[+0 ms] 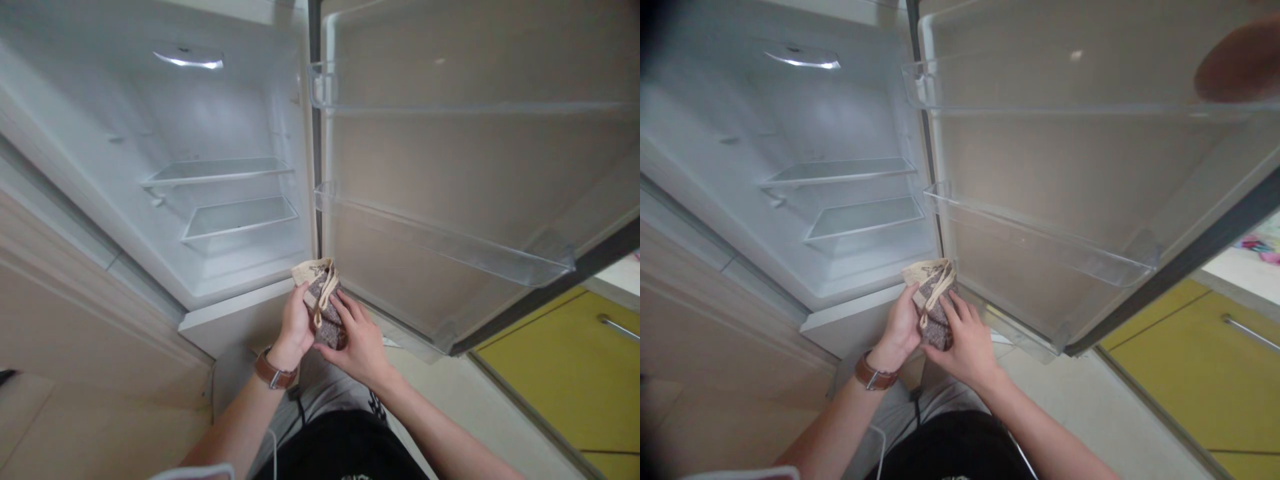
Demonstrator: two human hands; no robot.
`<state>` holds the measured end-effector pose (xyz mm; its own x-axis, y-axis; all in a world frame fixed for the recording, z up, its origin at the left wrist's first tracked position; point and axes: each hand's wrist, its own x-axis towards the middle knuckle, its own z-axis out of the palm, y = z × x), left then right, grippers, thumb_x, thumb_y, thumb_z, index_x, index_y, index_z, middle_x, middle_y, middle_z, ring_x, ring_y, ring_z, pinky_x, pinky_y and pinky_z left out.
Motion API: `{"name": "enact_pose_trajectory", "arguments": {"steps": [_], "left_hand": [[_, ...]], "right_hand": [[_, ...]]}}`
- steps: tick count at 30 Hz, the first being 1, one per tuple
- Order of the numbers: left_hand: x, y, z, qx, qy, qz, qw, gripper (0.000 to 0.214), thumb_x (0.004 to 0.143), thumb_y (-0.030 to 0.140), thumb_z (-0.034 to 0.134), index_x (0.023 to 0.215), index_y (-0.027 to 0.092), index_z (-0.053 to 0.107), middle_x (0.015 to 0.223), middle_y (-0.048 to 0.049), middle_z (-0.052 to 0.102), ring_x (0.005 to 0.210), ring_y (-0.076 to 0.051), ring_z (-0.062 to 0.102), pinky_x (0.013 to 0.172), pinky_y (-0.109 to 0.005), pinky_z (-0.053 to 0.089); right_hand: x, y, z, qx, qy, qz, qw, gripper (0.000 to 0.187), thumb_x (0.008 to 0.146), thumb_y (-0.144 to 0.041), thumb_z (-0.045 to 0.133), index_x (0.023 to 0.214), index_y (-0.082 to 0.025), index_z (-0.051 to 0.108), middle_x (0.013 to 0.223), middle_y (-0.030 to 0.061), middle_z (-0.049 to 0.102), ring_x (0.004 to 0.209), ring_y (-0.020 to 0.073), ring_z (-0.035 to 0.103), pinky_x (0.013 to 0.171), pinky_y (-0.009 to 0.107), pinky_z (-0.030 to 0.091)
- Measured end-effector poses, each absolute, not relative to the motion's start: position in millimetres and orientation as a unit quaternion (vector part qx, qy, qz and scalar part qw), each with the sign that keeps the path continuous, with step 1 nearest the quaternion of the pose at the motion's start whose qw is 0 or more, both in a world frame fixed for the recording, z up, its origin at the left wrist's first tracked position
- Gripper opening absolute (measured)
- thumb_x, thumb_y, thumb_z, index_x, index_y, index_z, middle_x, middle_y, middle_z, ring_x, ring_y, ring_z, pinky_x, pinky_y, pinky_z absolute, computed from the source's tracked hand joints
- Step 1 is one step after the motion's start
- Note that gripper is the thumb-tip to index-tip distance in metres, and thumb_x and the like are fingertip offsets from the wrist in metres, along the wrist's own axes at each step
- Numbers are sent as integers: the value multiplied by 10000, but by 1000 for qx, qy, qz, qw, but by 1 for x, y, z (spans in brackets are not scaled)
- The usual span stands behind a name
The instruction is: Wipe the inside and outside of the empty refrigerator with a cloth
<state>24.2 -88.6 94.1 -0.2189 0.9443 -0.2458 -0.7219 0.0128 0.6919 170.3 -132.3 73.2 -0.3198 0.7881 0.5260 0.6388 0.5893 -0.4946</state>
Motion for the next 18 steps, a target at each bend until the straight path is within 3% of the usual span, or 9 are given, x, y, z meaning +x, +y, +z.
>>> {"name": "enact_pose_trajectory", "arguments": {"steps": [4, 8, 12, 18], "left_hand": [[25, -89, 92, 165, 373, 715, 568, 385, 774, 348, 773, 1080, 125, 702, 1026, -79, 796, 912, -214, 749, 863, -317, 566], [29, -92, 96, 182, 375, 720, 556, 384, 772, 358, 779, 1073, 135, 696, 1020, -80, 796, 894, -221, 748, 862, -337, 565], [30, -93, 99, 177, 380, 723, 550, 349, 772, 338, 779, 1047, 135, 708, 1016, -66, 793, 897, -203, 741, 831, -297, 563], [31, -93, 99, 83, 410, 714, 561, 175, 843, 255, 694, 962, 126, 684, 854, -49, 767, 714, -169, 710, 696, -266, 560]], "right_hand": [[172, -130, 70, -422, -789, 129, 428, 661, 875, -356, 747, 1505, -275, 567, 1546, 118, 567, 1389, 320, 569, 1163, 495, 494], [175, -128, 69, -402, -770, 160, 469, 493, 927, -395, 712, 1395, -254, 647, 1487, 134, 616, 1353, 304, 609, 1120, 461, 522], [176, -125, 65, -390, -756, 143, 505, 303, 975, -255, 634, 1260, -271, 735, 1400, 102, 687, 1292, 266, 650, 1086, 435, 534], [176, -126, 66, -356, -733, 129, 565, 349, 1014, -142, 540, 1248, -292, 752, 1249, 66, 762, 1168, 217, 709, 1029, 405, 575]]}}
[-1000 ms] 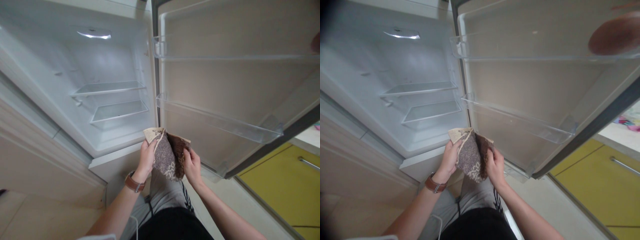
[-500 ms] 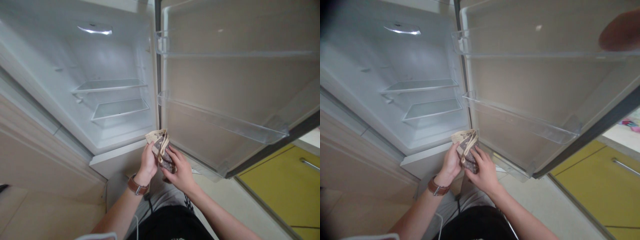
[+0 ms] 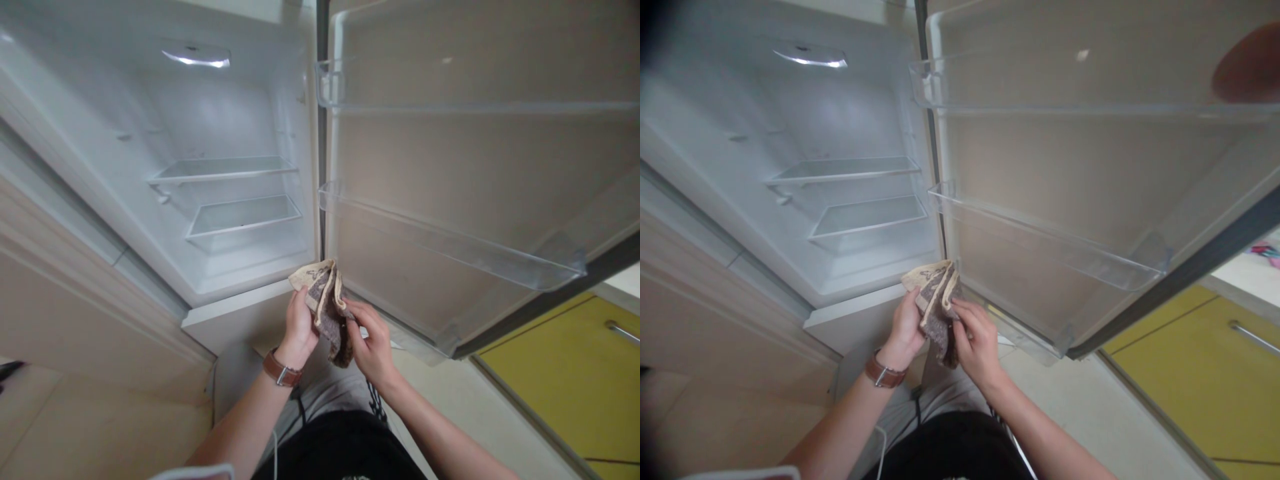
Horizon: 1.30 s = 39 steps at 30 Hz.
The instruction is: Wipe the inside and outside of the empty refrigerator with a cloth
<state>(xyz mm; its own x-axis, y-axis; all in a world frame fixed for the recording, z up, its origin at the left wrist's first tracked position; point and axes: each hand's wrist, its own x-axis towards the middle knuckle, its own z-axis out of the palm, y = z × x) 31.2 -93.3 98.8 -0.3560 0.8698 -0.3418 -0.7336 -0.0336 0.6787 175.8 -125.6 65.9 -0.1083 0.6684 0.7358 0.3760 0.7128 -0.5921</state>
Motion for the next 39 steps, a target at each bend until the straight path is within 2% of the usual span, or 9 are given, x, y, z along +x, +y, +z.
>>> {"name": "enact_pose_trajectory", "arguments": {"steps": [8, 11, 14, 18, 22, 26, 30, 36, 39], "left_hand": [[37, -93, 95, 68, 398, 723, 561, 177, 903, 253, 604, 965, 123, 705, 833, -54, 771, 685, -180, 718, 671, -280, 565], [35, -91, 89, 88, 368, 729, 571, 209, 869, 301, 663, 964, 122, 719, 894, -71, 788, 748, -190, 737, 718, -284, 573], [33, -87, 82, 108, 361, 733, 566, 263, 828, 347, 715, 978, 130, 724, 951, -77, 797, 819, -198, 746, 787, -293, 576], [32, -88, 73, 160, 399, 719, 546, 337, 793, 418, 750, 991, 147, 717, 970, -69, 791, 877, -214, 746, 824, -309, 562], [38, -95, 73, 242, 418, 702, 523, 385, 801, 467, 767, 1019, 151, 735, 1028, -80, 796, 968, -244, 740, 878, -330, 551], [44, -102, 80, 282, 395, 701, 521, 360, 811, 460, 786, 992, 150, 751, 983, -68, 789, 959, -230, 725, 876, -307, 539], [46, -108, 85, 243, 395, 687, 559, 322, 791, 448, 787, 894, 148, 736, 816, -36, 743, 745, -169, 683, 680, -248, 511], [48, -116, 85, 225, 414, 674, 569, 346, 754, 448, 813, 896, 141, 741, 808, -37, 744, 709, -166, 682, 650, -239, 520], [50, -118, 85, 249, 420, 666, 564, 350, 762, 469, 820, 845, 143, 726, 786, -38, 733, 690, -168, 665, 624, -243, 513]], "right_hand": [[171, -133, 59, -363, -792, 60, 487, 512, 887, -321, 768, 1393, -286, 703, 1403, 96, 691, 1280, 309, 618, 1037, 487, 577], [170, -132, 59, -367, -766, 114, 515, 332, 966, -257, 668, 1280, -295, 766, 1314, 73, 741, 1206, 261, 670, 1038, 431, 562], [170, -129, 66, -400, -699, 219, 550, 235, 1014, -293, 623, 1138, -259, 820, 1133, 49, 801, 1021, 224, 737, 914, 340, 580], [170, -120, 78, -478, -590, 293, 581, 333, 1019, -419, 616, 1114, -184, 832, 1046, 30, 813, 919, 215, 745, 797, 271, 565], [171, -112, 86, -501, -589, 250, 583, 370, 1026, -443, 598, 1135, -178, 831, 1015, 25, 814, 858, 201, 740, 763, 260, 556], [169, -112, 83, -462, -685, 132, 548, 302, 1022, -325, 594, 1225, -264, 809, 1158, 41, 804, 1004, 227, 766, 900, 315, 583], [165, -115, 73, -426, -753, 72, 495, 390, 998, -234, 590, 1347, -308, 747, 1367, 52, 723, 1239, 254, 707, 1063, 396, 567], [161, -113, 62, -457, -734, 78, 497, 476, 917, -350, 747, 1386, -277, 721, 1391, 101, 703, 1218, 304, 715, 1020, 446, 598], [160, -112, 62, -464, -710, 124, 515, 420, 937, -343, 711, 1350, -272, 743, 1316, 90, 747, 1155, 285, 741, 1004, 419, 599]]}}
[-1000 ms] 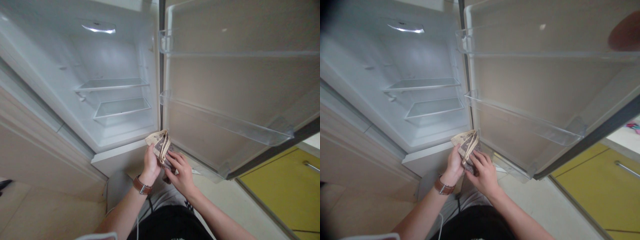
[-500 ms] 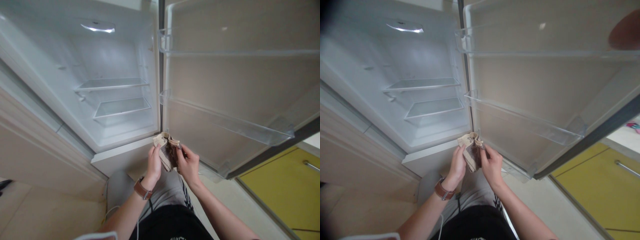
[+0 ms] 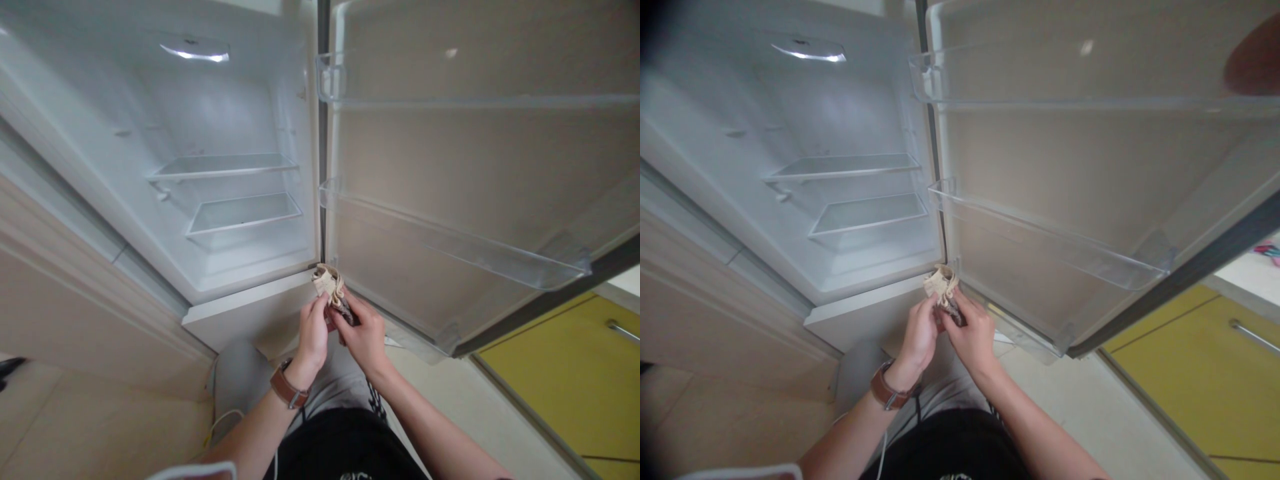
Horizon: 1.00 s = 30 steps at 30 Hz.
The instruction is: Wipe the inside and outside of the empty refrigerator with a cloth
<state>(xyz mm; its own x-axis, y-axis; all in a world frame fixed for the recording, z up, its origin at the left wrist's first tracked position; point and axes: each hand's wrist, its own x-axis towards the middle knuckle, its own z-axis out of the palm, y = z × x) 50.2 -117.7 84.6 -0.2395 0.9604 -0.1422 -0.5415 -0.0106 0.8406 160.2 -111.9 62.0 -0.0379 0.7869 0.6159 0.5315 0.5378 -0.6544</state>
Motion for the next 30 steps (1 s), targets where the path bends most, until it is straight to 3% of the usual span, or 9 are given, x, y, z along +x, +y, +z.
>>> {"name": "enact_pose_trajectory", "arguments": {"steps": [7, 12, 16, 18, 21, 24, 27, 30], "left_hand": [[49, -120, 82, 315, 440, 666, 513, 432, 795, 531, 817, 677, 168, 616, 621, 27, 560, 573, -114, 492, 514, -214, 382], [42, -120, 78, 321, 455, 650, 517, 448, 798, 583, 800, 724, 169, 647, 657, 11, 587, 587, -139, 523, 526, -228, 413], [34, -119, 74, 342, 480, 650, 480, 419, 841, 523, 782, 670, 175, 627, 642, 7, 583, 599, -146, 502, 548, -234, 383], [30, -121, 74, 360, 487, 654, 453, 424, 853, 476, 792, 616, 181, 602, 609, 11, 559, 602, -149, 479, 566, -239, 367], [25, -126, 76, 398, 482, 661, 415, 357, 852, 384, 821, 616, 189, 639, 658, -16, 625, 701, -193, 555, 656, -245, 418], [23, -131, 79, 436, 458, 661, 403, 175, 854, 291, 828, 732, 198, 743, 871, -71, 745, 931, -258, 662, 850, -262, 478], [25, -135, 83, 475, 437, 652, 397, 26, 871, 239, 807, 860, 215, 802, 1064, -102, 774, 1101, -285, 671, 1008, -285, 460], [31, -139, 89, 493, 425, 645, 401, 100, 892, 218, 784, 984, 228, 822, 1141, -110, 771, 1150, -292, 664, 1057, -300, 447]], "right_hand": [[165, -111, 63, -448, -713, 173, 510, 418, 920, -312, 694, 1332, -290, 754, 1300, 84, 754, 1193, 301, 723, 1051, 449, 570], [169, -108, 65, -418, -676, 295, 530, 278, 938, -382, 690, 1160, -290, 829, 1168, 30, 796, 1173, 297, 726, 1097, 476, 536], [173, -102, 65, -468, -575, 371, 559, 338, 915, -488, 698, 1007, -201, 850, 994, 33, 809, 938, 265, 741, 873, 371, 595], [176, -97, 66, -494, -500, 402, 587, 394, 871, -530, 721, 938, -160, 838, 886, 40, 791, 789, 227, 700, 724, 309, 565], [182, -90, 72, -507, -435, 431, 607, 436, 796, -569, 762, 836, -137, 803, 753, 29, 739, 657, 180, 613, 595, 259, 476], [187, -87, 82, -514, -452, 408, 604, 421, 782, -555, 775, 788, -134, 788, 725, 16, 713, 648, 161, 579, 585, 241, 436], [186, -91, 91, -510, -484, 378, 602, 401, 819, -530, 747, 822, -134, 810, 761, 20, 732, 681, 168, 598, 617, 246, 457], [179, -100, 95, -494, -536, 353, 587, 367, 868, -489, 719, 926, -148, 842, 853, 29, 772, 785, 207, 666, 718, 274, 525]]}}
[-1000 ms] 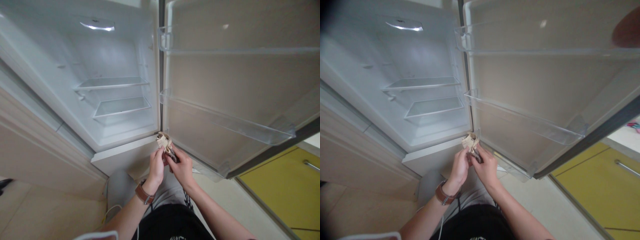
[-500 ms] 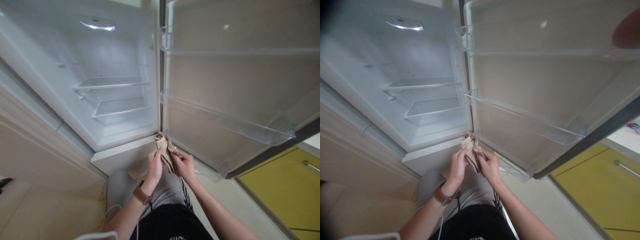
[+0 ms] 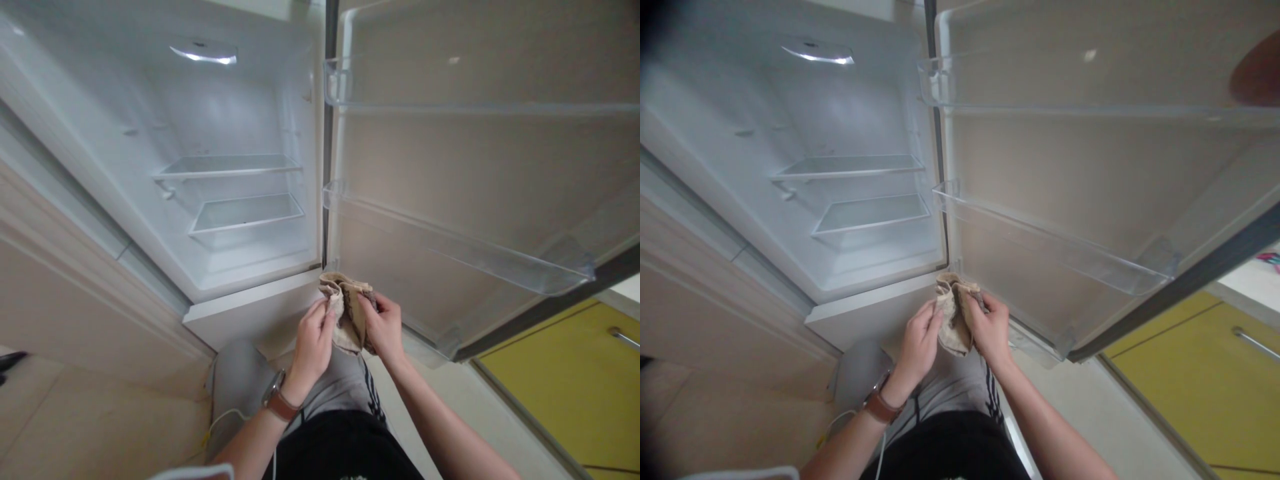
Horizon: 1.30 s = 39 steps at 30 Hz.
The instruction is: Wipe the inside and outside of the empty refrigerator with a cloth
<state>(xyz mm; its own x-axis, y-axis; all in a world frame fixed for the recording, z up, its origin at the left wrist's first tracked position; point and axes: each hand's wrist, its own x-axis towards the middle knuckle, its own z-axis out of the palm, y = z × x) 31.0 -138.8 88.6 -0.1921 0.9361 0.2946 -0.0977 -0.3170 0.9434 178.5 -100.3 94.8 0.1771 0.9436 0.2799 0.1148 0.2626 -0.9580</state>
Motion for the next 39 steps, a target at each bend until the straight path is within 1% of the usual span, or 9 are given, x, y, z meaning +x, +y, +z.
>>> {"name": "enact_pose_trajectory", "arguments": {"steps": [9, 17, 20, 23, 26, 29, 33, 36, 39], "left_hand": [[45, -151, 92, 487, 436, 646, 394, 78, 937, 244, 740, 976, 260, 806, 1050, -106, 771, 1108, -305, 687, 1035, -316, 478], [41, -160, 89, 599, 448, 590, 305, 364, 926, 245, 737, 1279, 318, 791, 1495, -72, 640, 1445, -343, 519, 1274, -436, 298], [40, -158, 90, 612, 448, 579, 300, 262, 925, 265, 741, 1170, 299, 826, 1471, -90, 650, 1437, -350, 519, 1275, -480, 300], [40, -152, 88, 560, 461, 600, 336, 178, 943, 285, 729, 1099, 259, 809, 1349, -114, 704, 1313, -316, 614, 1166, -437, 430], [42, -144, 84, 458, 481, 642, 382, 324, 832, 272, 856, 1127, 229, 730, 1160, -98, 739, 1109, -265, 697, 973, -344, 530], [42, -133, 78, 428, 499, 658, 368, 445, 738, 221, 914, 1136, 204, 716, 1124, -89, 738, 1070, -241, 698, 932, -308, 526], [36, -123, 74, 480, 537, 618, 316, 118, 900, 243, 734, 997, 174, 739, 1000, -75, 747, 937, -219, 708, 859, -302, 528], [34, -127, 76, 499, 534, 608, 310, 150, 996, 295, 619, 980, 177, 710, 927, -61, 742, 848, -206, 710, 785, -290, 539], [36, -138, 80, 560, 502, 610, 248, 133, 1023, 253, 583, 1024, 194, 702, 1056, -76, 743, 1003, -211, 712, 908, -310, 550]], "right_hand": [[155, -119, 83, -454, -602, 330, 568, 334, 936, -447, 678, 1129, -222, 832, 1052, 28, 799, 1074, 283, 730, 1004, 375, 559], [161, -116, 78, -404, -496, 425, 640, 370, 865, -506, 723, 1010, -172, 792, 972, 60, 796, 880, 233, 715, 828, 323, 574], [161, -114, 74, -403, -469, 446, 647, 382, 826, -491, 781, 1037, -173, 782, 1032, 78, 800, 916, 237, 722, 856, 332, 572], [158, -114, 70, -399, -430, 479, 653, 354, 856, -479, 747, 1025, -171, 786, 1041, 88, 803, 916, 242, 735, 862, 345, 580], [155, -114, 66, -388, -403, 506, 657, 338, 851, -466, 748, 1014, -173, 788, 1036, 89, 805, 918, 253, 747, 891, 371, 587], [152, -116, 63, -389, -398, 513, 654, 346, 835, -481, 767, 1001, -178, 791, 1027, 83, 806, 937, 261, 746, 915, 382, 584], [151, -116, 57, -405, -387, 513, 650, 397, 830, -516, 779, 1042, -181, 795, 1045, 80, 804, 966, 266, 735, 902, 372, 576], [152, -113, 55, -421, -368, 507, 656, 435, 837, -550, 775, 1058, -175, 785, 1069, 87, 800, 972, 267, 729, 893, 373, 571], [154, -113, 59, -432, -374, 486, 661, 437, 853, -555, 763, 1064, -172, 773, 1094, 90, 795, 993, 261, 719, 914, 370, 556]]}}
